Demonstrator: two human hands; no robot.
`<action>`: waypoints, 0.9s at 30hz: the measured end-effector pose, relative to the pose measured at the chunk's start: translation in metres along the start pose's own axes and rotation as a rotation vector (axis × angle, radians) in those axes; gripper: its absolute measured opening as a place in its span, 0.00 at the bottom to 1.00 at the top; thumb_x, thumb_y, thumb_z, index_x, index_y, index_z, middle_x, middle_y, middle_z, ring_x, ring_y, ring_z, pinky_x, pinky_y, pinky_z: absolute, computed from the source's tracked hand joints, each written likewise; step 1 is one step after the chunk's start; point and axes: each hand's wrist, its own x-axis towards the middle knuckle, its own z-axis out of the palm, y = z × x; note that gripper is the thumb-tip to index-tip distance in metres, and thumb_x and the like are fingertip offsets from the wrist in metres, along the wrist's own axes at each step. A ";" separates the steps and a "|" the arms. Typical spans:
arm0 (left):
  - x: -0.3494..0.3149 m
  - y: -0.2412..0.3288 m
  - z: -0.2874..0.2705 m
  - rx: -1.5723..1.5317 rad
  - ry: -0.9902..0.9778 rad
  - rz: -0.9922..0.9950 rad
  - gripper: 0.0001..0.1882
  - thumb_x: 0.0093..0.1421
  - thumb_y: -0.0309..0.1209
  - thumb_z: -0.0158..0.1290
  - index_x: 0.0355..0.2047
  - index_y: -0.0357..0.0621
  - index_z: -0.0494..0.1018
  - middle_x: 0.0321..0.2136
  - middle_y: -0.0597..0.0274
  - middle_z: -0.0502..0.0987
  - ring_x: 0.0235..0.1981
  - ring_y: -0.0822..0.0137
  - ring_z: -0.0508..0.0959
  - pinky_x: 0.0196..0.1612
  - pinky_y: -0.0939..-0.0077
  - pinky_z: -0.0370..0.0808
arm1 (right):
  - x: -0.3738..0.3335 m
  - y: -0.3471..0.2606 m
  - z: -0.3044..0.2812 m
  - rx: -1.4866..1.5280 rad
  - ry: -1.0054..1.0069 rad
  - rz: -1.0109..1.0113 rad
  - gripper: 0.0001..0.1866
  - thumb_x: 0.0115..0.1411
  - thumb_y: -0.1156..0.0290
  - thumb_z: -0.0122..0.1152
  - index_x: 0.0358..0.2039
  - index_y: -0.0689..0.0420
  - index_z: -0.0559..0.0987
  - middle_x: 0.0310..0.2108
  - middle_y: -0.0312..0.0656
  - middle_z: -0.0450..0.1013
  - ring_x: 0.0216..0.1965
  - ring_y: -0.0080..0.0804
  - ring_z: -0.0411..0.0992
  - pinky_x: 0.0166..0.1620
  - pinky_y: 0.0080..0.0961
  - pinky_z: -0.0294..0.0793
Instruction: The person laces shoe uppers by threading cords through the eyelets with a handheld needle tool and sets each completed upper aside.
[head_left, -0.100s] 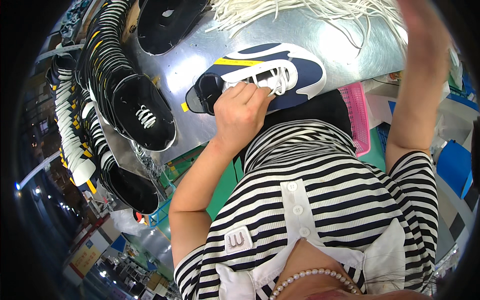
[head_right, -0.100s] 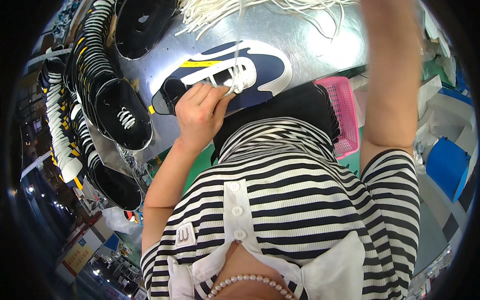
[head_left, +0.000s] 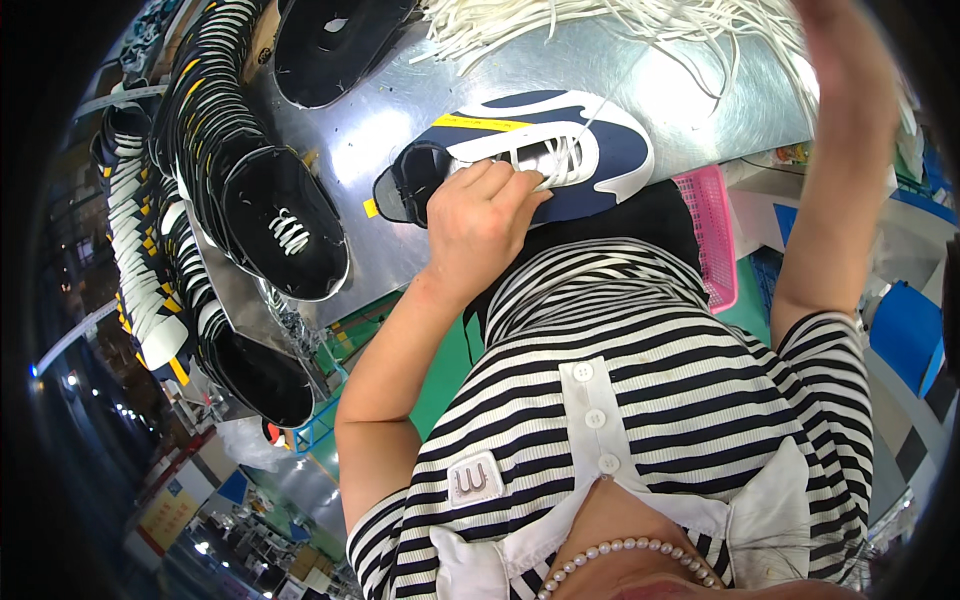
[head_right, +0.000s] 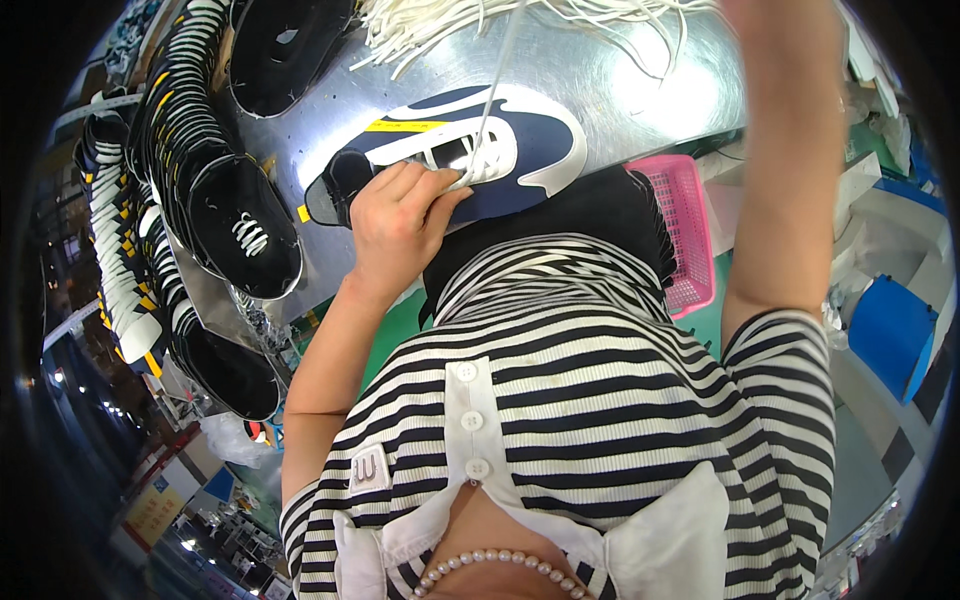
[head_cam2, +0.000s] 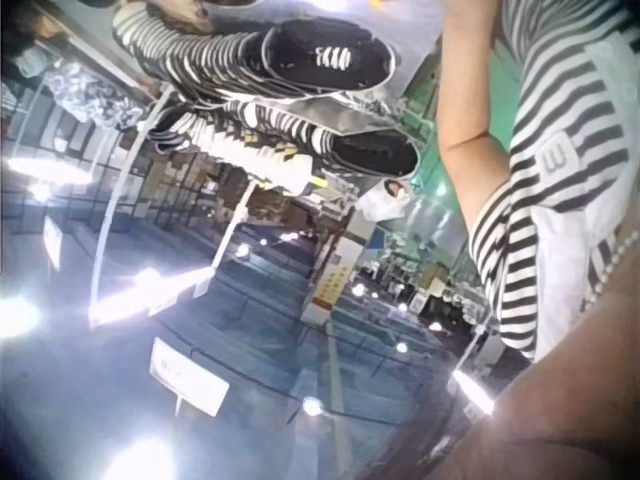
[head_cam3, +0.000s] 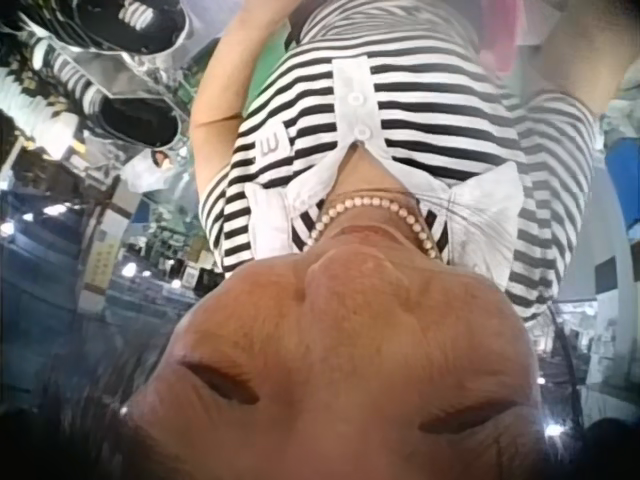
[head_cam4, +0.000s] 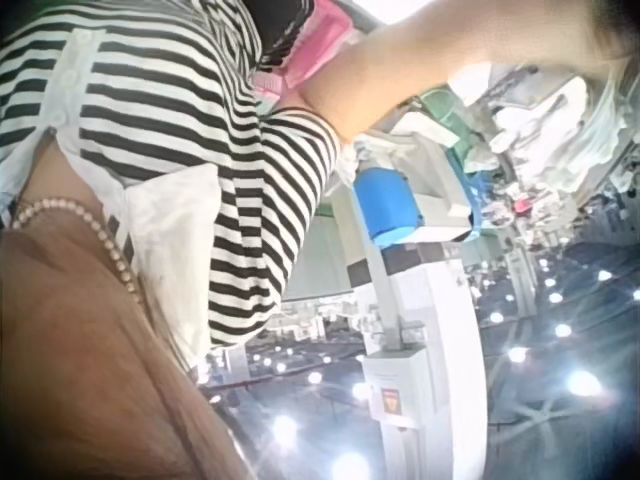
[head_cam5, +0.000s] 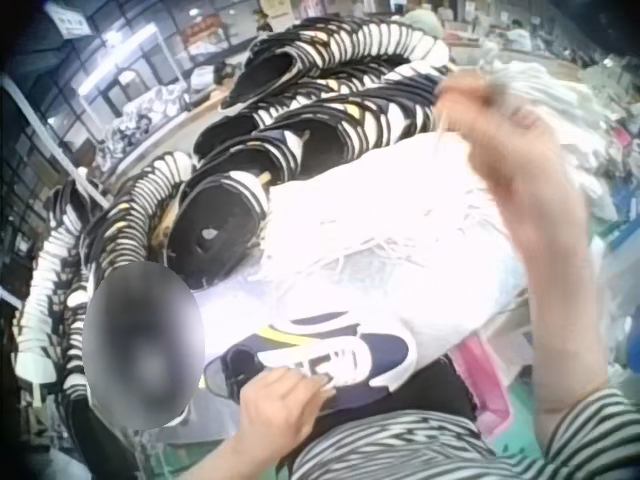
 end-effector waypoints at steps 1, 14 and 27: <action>0.000 0.000 0.000 0.006 0.005 -0.010 0.13 0.47 0.29 0.65 0.32 0.41 0.75 0.19 0.62 0.71 0.22 0.60 0.74 0.26 0.68 0.70 | -0.015 0.031 0.031 -0.027 0.137 0.219 0.11 0.62 0.70 0.60 0.43 0.60 0.79 0.36 0.38 0.79 0.37 0.21 0.78 0.41 0.13 0.76; 0.006 -0.003 0.000 -0.202 0.095 -0.685 0.29 0.52 0.47 0.64 0.48 0.40 0.72 0.28 0.49 0.79 0.30 0.49 0.76 0.36 0.58 0.72 | -0.043 0.140 0.118 -0.269 0.047 0.487 0.08 0.57 0.73 0.64 0.37 0.60 0.79 0.28 0.32 0.75 0.33 0.14 0.70 0.39 0.15 0.71; 0.002 -0.006 0.012 -0.339 0.245 -0.717 0.25 0.46 0.37 0.68 0.44 0.44 0.75 0.27 0.56 0.81 0.30 0.56 0.76 0.38 0.63 0.72 | -0.071 0.105 0.121 -0.657 0.027 0.474 0.09 0.62 0.69 0.58 0.38 0.59 0.72 0.27 0.45 0.77 0.28 0.41 0.77 0.32 0.31 0.73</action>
